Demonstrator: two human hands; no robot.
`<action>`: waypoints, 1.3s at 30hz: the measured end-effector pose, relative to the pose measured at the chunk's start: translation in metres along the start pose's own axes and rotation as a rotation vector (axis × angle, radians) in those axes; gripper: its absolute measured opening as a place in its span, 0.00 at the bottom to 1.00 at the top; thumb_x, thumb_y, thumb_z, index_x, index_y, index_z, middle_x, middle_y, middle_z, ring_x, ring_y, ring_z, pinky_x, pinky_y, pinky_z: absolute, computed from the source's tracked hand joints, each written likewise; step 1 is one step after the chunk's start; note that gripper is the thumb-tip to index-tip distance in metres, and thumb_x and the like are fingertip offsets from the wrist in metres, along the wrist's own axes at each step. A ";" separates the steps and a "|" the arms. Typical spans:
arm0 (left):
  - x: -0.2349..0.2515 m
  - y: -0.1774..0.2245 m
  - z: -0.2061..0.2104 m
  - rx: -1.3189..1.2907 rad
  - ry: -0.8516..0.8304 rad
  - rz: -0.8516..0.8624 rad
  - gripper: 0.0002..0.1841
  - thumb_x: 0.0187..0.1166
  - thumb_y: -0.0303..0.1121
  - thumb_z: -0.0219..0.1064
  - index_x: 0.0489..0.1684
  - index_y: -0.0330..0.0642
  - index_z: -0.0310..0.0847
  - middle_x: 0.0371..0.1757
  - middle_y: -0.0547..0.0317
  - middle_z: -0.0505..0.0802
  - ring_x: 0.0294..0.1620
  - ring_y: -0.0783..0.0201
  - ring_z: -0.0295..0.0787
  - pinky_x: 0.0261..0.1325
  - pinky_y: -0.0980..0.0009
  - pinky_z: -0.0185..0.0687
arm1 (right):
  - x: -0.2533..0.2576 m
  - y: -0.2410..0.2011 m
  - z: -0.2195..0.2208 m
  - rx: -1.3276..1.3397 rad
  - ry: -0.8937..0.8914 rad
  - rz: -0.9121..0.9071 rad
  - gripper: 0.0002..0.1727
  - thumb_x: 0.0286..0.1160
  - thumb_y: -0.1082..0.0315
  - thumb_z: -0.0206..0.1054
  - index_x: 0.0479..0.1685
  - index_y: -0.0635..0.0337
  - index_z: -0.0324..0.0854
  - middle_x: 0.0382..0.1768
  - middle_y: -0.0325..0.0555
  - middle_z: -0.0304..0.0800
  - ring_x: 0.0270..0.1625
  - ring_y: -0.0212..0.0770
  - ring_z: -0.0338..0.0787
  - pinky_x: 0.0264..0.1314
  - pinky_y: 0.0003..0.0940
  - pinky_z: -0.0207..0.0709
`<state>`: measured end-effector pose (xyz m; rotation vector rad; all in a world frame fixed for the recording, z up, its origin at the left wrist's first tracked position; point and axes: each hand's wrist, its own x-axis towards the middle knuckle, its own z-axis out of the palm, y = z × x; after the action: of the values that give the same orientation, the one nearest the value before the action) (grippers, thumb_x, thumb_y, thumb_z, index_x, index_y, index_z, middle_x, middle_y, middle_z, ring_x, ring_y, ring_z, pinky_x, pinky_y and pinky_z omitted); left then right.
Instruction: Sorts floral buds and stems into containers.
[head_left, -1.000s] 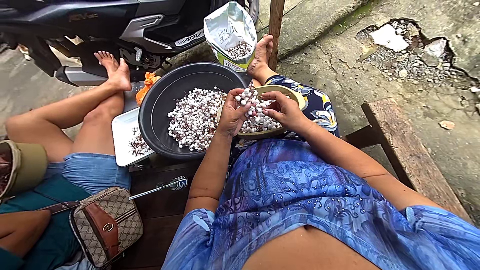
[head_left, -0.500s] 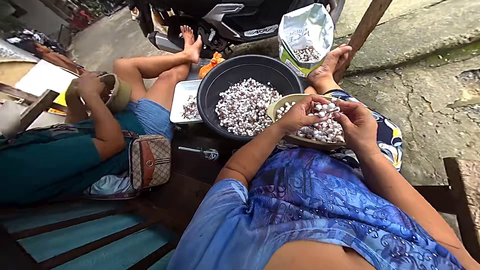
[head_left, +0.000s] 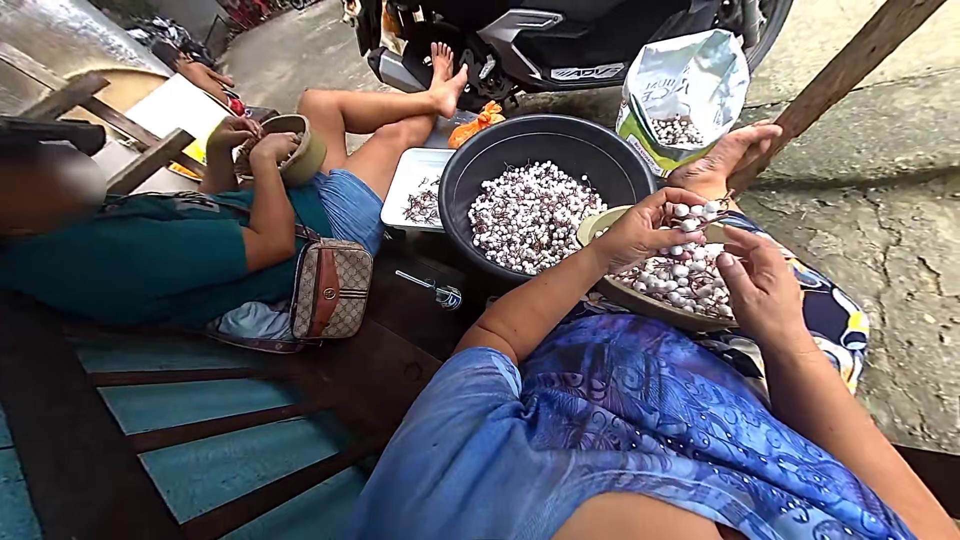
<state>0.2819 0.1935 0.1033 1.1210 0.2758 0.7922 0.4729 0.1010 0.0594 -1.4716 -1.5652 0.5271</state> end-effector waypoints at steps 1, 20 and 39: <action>-0.001 -0.001 0.004 0.007 -0.002 -0.004 0.22 0.73 0.15 0.61 0.64 0.43 0.69 0.45 0.58 0.88 0.35 0.68 0.89 0.37 0.73 0.88 | -0.001 -0.003 0.002 0.065 -0.037 -0.001 0.40 0.82 0.44 0.55 0.86 0.64 0.64 0.80 0.64 0.71 0.72 0.47 0.83 0.72 0.44 0.77; -0.004 -0.020 0.006 -0.099 -0.010 0.008 0.22 0.74 0.16 0.63 0.61 0.53 0.74 0.51 0.59 0.91 0.43 0.66 0.92 0.44 0.70 0.90 | -0.006 -0.012 0.011 0.248 0.020 0.080 0.27 0.72 0.74 0.74 0.72 0.62 0.75 0.61 0.52 0.88 0.47 0.36 0.92 0.54 0.37 0.88; -0.005 -0.019 0.007 -0.080 0.165 -0.109 0.22 0.75 0.13 0.60 0.61 0.50 0.74 0.61 0.57 0.85 0.49 0.60 0.90 0.52 0.59 0.92 | -0.007 -0.015 0.011 0.199 0.222 0.045 0.19 0.71 0.75 0.72 0.63 0.64 0.82 0.59 0.56 0.84 0.48 0.42 0.88 0.49 0.37 0.86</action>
<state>0.2906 0.1807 0.0884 0.9591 0.4362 0.7934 0.4547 0.0946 0.0640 -1.3662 -1.2721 0.5114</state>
